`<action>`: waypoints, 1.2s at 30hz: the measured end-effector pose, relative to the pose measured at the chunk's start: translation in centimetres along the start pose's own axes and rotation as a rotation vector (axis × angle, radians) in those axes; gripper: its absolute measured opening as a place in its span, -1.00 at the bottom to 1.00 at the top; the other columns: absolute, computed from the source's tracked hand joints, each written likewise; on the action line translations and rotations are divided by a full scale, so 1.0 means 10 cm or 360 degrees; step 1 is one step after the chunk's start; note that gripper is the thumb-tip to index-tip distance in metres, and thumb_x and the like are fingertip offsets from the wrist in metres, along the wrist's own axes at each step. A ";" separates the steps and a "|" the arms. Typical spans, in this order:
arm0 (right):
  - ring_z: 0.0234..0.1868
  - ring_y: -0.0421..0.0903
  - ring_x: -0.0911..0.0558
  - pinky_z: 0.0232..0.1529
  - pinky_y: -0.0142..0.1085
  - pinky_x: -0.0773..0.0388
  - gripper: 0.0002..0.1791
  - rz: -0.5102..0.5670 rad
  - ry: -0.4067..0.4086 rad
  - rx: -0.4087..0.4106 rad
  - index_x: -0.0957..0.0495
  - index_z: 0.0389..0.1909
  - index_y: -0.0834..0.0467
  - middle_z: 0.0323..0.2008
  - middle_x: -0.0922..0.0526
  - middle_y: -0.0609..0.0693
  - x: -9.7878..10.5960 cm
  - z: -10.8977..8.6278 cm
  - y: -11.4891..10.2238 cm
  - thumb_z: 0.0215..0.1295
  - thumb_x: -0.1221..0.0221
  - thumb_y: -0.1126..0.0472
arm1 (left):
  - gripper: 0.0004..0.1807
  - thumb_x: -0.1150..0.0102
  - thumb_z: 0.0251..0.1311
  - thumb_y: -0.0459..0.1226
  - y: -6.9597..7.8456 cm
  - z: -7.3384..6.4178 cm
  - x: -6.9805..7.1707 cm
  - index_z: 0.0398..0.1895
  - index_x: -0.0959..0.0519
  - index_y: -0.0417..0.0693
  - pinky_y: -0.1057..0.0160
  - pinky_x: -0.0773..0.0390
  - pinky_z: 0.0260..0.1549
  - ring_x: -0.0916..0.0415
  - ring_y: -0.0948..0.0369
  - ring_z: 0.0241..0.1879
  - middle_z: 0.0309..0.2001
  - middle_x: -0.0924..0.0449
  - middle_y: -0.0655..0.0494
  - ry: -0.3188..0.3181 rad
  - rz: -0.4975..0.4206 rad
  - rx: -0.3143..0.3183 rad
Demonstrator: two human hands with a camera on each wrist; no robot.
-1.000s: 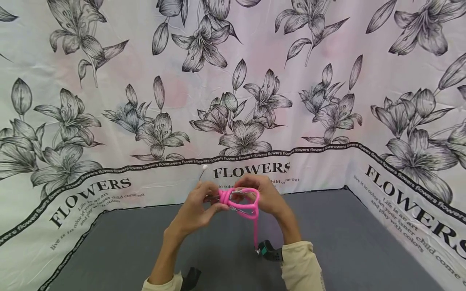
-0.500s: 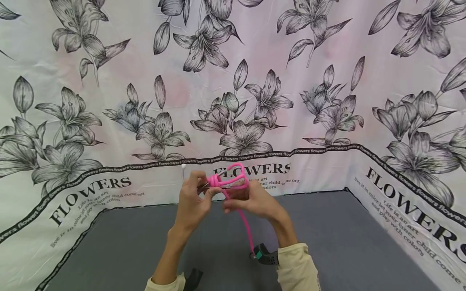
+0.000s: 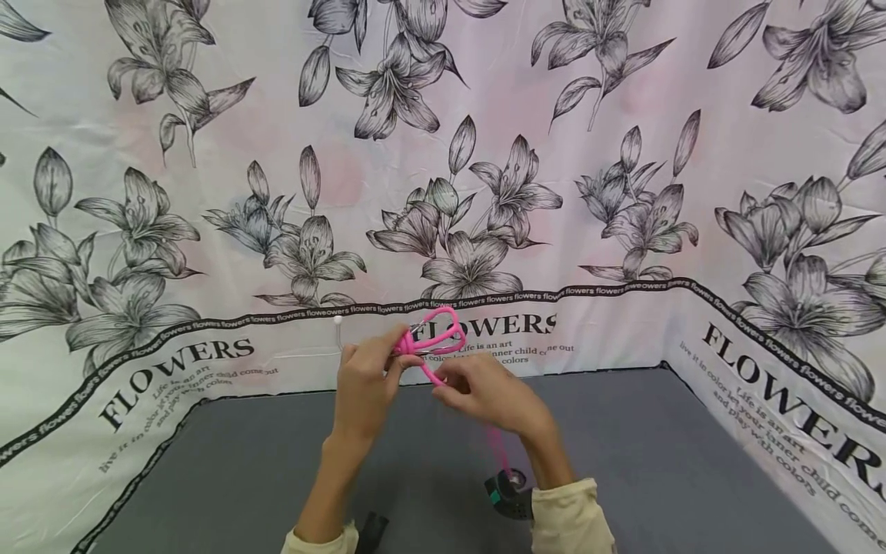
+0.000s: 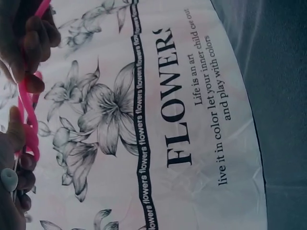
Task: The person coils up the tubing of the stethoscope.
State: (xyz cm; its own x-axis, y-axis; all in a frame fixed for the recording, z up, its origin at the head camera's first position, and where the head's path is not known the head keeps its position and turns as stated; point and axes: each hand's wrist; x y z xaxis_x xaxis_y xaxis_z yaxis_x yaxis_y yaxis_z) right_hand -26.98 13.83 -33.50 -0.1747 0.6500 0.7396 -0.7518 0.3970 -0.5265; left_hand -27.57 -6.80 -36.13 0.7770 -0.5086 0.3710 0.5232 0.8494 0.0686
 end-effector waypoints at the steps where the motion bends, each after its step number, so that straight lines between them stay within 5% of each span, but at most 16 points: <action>1: -0.57 -0.41 -0.39 -0.50 -0.44 -0.42 -0.90 -0.0092 0.0022 -0.0005 -0.64 -0.33 0.17 -0.60 -0.53 -0.14 0.02 -0.02 -0.03 0.43 -0.29 0.28 | -0.43 -0.48 -0.01 -0.01 0.01 -0.01 -0.01 0.08 -0.74 -0.08 0.21 -0.31 -0.32 -0.60 0.20 -0.44 -0.46 -0.71 0.10 -0.0025 0.0038 -0.0026; 6: -0.49 -0.36 -0.40 -0.40 -0.44 -0.44 -0.94 -0.0474 0.0123 0.0013 -0.66 -0.32 0.17 -0.51 -0.59 -0.13 0.03 -0.06 -0.15 0.36 -0.34 0.33 | -0.42 -0.39 0.04 0.06 0.06 -0.04 -0.01 0.12 -0.74 0.00 0.22 -0.34 -0.28 -0.68 0.20 -0.34 -0.34 -0.80 0.14 -0.0211 0.0131 -0.0065; 11: -0.32 -0.19 -0.63 -0.24 -0.31 -0.62 -0.91 -0.0768 0.0415 0.0158 -0.76 -0.27 0.18 -0.36 -0.72 -0.07 0.01 -0.05 -0.17 0.22 -0.44 0.36 | -0.49 -0.34 0.08 0.09 0.06 -0.04 0.04 0.08 -0.72 0.12 0.23 -0.33 -0.29 -0.66 0.20 -0.37 -0.39 -0.73 0.17 -0.0363 0.0213 -0.0156; 18: -0.34 -0.14 -0.52 -0.26 -0.26 -0.29 -0.77 -0.0981 0.0721 0.0245 -0.78 -0.38 0.14 -0.46 -0.52 -0.08 0.00 -0.01 -0.11 -0.07 -0.58 0.39 | -0.53 -0.33 0.12 0.11 0.10 -0.02 0.07 0.05 -0.64 0.13 0.26 -0.35 -0.25 -0.66 0.27 -0.28 -0.36 -0.71 0.22 -0.0543 0.0126 -0.0382; 25: -0.34 -0.16 -0.54 -0.27 -0.28 -0.22 -0.79 -0.0921 0.0744 0.0210 -0.76 -0.36 0.15 -0.43 -0.60 -0.08 0.00 0.00 -0.05 -0.04 -0.56 0.36 | -0.56 -0.32 0.29 0.08 0.03 -0.01 0.13 0.13 -0.71 0.10 0.28 -0.31 -0.20 -0.49 0.30 -0.40 -0.40 -0.65 0.27 -0.0706 0.0004 -0.0443; 32: -0.31 -0.16 -0.73 -0.23 -0.31 -0.64 -0.72 -0.0627 0.0709 0.0250 -0.68 -0.29 0.20 -0.37 -0.76 0.00 0.08 -0.02 0.04 -0.01 -0.53 0.46 | -0.59 -0.34 0.34 0.03 -0.03 0.02 0.19 0.16 -0.70 0.09 0.28 -0.31 -0.18 -0.43 0.34 -0.39 -0.38 -0.66 0.29 -0.0804 -0.0215 -0.0573; 36: -0.33 -0.19 -0.74 -0.26 -0.40 -0.70 -0.73 -0.0390 0.0658 0.0290 -0.68 -0.32 0.21 -0.38 -0.76 0.00 0.12 -0.06 0.16 -0.02 -0.54 0.44 | -0.63 -0.37 0.28 -0.05 -0.08 0.02 0.19 0.11 -0.74 0.09 0.31 -0.32 -0.18 -0.36 0.39 -0.43 -0.44 -0.60 0.34 -0.0788 -0.0423 -0.0604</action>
State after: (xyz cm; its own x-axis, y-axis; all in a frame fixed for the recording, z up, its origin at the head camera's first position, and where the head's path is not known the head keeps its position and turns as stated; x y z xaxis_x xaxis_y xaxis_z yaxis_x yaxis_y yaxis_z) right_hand -27.96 15.65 -33.69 0.2592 0.7685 0.5850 -0.8442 0.4745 -0.2493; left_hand -26.57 -8.38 -35.32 0.4003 -0.4922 0.7729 0.8313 0.5500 -0.0803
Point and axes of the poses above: each hand's wrist, its own z-axis towards the middle knuckle, its own x-axis out of the back of the hand, y = z × x
